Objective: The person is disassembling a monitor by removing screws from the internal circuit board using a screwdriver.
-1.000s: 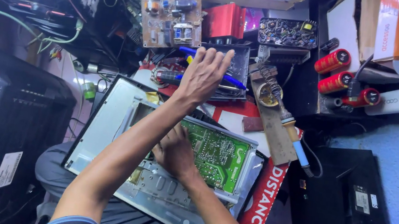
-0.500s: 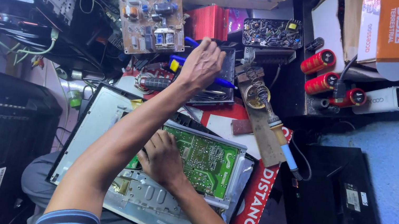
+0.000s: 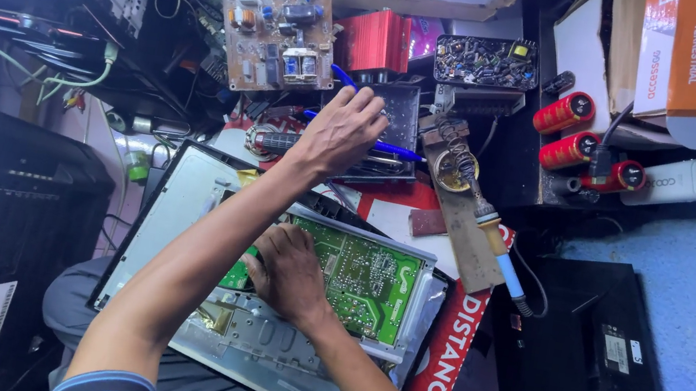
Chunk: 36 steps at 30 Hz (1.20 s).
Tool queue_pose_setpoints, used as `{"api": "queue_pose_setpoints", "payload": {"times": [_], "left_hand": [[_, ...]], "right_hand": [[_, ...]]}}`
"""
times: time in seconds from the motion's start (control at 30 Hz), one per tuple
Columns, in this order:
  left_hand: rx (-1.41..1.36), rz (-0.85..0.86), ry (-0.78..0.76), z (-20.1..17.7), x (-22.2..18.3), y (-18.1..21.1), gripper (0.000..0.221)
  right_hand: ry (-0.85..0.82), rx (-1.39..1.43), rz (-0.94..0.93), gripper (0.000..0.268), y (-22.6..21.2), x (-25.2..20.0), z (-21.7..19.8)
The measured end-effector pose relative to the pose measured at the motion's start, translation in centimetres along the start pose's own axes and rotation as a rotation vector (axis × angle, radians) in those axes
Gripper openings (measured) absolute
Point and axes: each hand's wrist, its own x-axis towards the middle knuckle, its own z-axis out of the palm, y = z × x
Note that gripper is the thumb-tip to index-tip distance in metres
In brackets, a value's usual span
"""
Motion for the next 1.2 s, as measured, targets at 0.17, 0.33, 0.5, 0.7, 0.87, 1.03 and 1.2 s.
{"api": "queue_pose_setpoints", "payload": {"times": [0.17,0.33,0.5,0.7,0.87,1.03,1.2], "left_hand": [[0.000,-0.106,-0.085,0.6,-3.0,-0.3,0.006],[-0.038,-0.228,-0.329,0.6,-3.8,-0.8,0.019],[-0.122,-0.223,-0.309,0.2,-3.2,-1.0,0.013],[-0.120,-0.215,-0.281,0.5,-2.8,-0.3,0.009],[-0.165,-0.270,-0.270,0.3,-3.8,-0.5,0.017],[-0.143,-0.295,-0.205,-0.7,-5.1,-0.9,0.015],[-0.055,-0.429,-0.145,-0.1,-7.0,-2.2,0.017]], "right_hand": [[-0.028,0.004,0.009,0.022,0.2,-0.3,0.1],[-0.033,0.007,0.003,0.020,0.1,-0.3,0.3],[-0.020,-0.012,-0.006,0.019,0.0,-0.2,0.2],[-0.046,-0.033,-0.006,0.021,0.0,-0.4,0.1],[-0.013,-0.031,-0.006,0.021,-0.1,-0.3,0.1],[-0.003,0.002,-0.012,0.019,-0.3,-0.3,0.3],[-0.016,0.005,0.002,0.019,0.7,-0.9,1.3]]}}
